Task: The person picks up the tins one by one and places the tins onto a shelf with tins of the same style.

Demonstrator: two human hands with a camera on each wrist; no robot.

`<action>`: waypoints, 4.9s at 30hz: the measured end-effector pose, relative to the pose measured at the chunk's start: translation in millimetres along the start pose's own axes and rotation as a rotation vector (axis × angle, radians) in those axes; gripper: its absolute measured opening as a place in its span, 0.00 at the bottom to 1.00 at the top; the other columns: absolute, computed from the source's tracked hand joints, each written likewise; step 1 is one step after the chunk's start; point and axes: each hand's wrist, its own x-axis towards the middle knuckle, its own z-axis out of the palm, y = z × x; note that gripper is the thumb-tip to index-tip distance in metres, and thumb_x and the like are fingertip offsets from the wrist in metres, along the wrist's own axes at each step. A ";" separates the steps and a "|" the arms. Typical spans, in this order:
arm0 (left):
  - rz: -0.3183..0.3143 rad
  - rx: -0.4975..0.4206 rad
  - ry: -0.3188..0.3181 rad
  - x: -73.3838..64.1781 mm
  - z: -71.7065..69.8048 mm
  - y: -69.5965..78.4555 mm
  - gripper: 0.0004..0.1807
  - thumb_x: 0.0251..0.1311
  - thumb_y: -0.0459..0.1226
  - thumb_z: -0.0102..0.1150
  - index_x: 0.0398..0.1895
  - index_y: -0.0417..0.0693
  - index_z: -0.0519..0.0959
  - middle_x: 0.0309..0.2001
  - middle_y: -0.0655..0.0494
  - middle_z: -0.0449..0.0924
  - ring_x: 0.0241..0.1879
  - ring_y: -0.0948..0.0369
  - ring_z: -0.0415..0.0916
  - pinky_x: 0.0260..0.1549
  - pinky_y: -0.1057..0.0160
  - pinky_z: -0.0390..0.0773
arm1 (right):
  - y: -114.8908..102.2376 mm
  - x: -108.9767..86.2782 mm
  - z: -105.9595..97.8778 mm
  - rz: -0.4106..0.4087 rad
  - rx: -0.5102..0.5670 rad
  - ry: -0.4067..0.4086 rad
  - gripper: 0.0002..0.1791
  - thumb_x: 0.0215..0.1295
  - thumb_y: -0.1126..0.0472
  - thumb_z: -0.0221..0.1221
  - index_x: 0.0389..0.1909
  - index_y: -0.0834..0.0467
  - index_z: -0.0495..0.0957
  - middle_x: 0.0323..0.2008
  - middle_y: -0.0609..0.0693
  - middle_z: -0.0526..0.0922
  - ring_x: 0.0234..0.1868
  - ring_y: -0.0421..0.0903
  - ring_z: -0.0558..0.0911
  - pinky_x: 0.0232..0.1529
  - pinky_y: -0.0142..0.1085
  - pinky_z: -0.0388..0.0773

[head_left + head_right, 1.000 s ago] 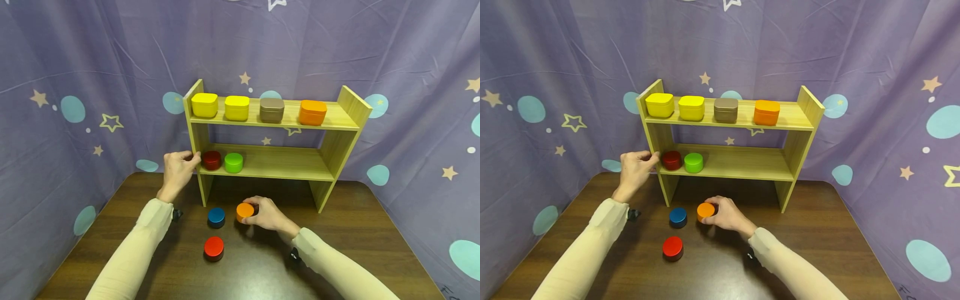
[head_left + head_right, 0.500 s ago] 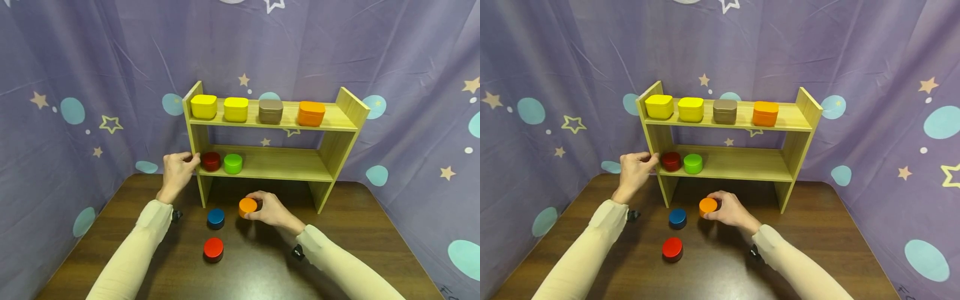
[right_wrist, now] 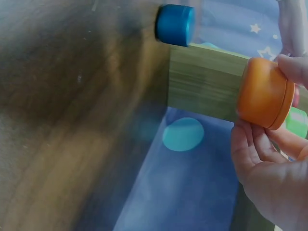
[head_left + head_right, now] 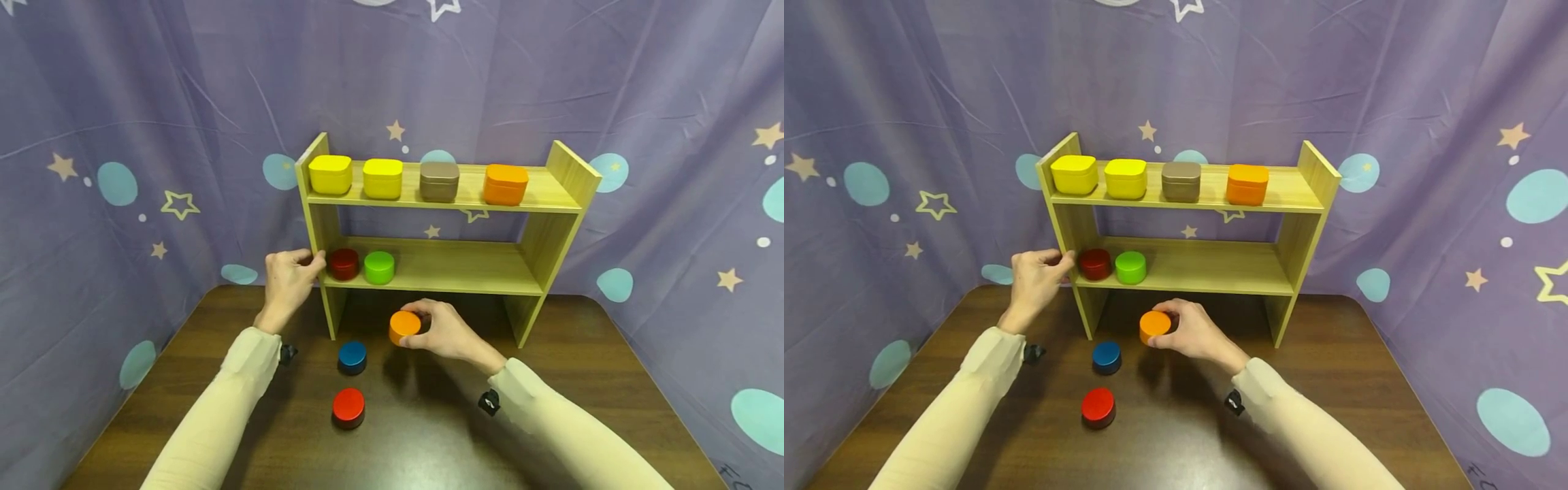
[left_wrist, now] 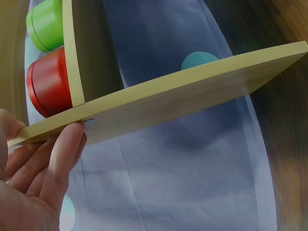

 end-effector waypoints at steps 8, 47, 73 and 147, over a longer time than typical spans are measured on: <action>-0.002 0.011 -0.009 -0.5 -1.0 -0.5 0.28 0.64 0.33 0.69 0.04 0.46 0.74 0.08 0.50 0.77 0.10 0.80 0.62 0.13 0.77 0.61 | -6.2 3.1 -11.8 -0.013 -0.032 0.000 0.33 0.56 0.53 0.81 0.63 0.60 0.85 0.51 0.53 0.91 0.44 0.39 0.87 0.51 0.34 0.83; -0.014 0.003 -0.020 -0.1 -2.1 1.9 0.26 0.64 0.33 0.69 0.05 0.41 0.77 0.10 0.48 0.81 0.10 0.83 0.63 0.13 0.78 0.62 | -26.1 33.8 -63.6 -0.006 -0.071 0.042 0.33 0.60 0.54 0.77 0.66 0.62 0.83 0.53 0.58 0.92 0.47 0.48 0.88 0.51 0.38 0.82; -0.020 -0.011 -0.011 0.2 -0.8 -0.2 0.27 0.64 0.32 0.69 0.04 0.44 0.76 0.11 0.47 0.81 0.12 0.84 0.65 0.14 0.80 0.63 | -17.5 55.4 -73.4 0.045 -0.090 0.042 0.35 0.62 0.53 0.74 0.68 0.64 0.82 0.54 0.60 0.91 0.50 0.52 0.87 0.52 0.38 0.80; 0.008 0.031 -0.001 -1.2 -1.5 1.4 0.28 0.63 0.32 0.69 0.04 0.45 0.71 0.08 0.50 0.70 0.11 0.79 0.56 0.14 0.77 0.55 | -15.8 -7.9 -70.5 0.027 0.019 0.269 0.38 0.61 0.56 0.79 0.70 0.66 0.78 0.62 0.62 0.88 0.61 0.61 0.87 0.67 0.58 0.82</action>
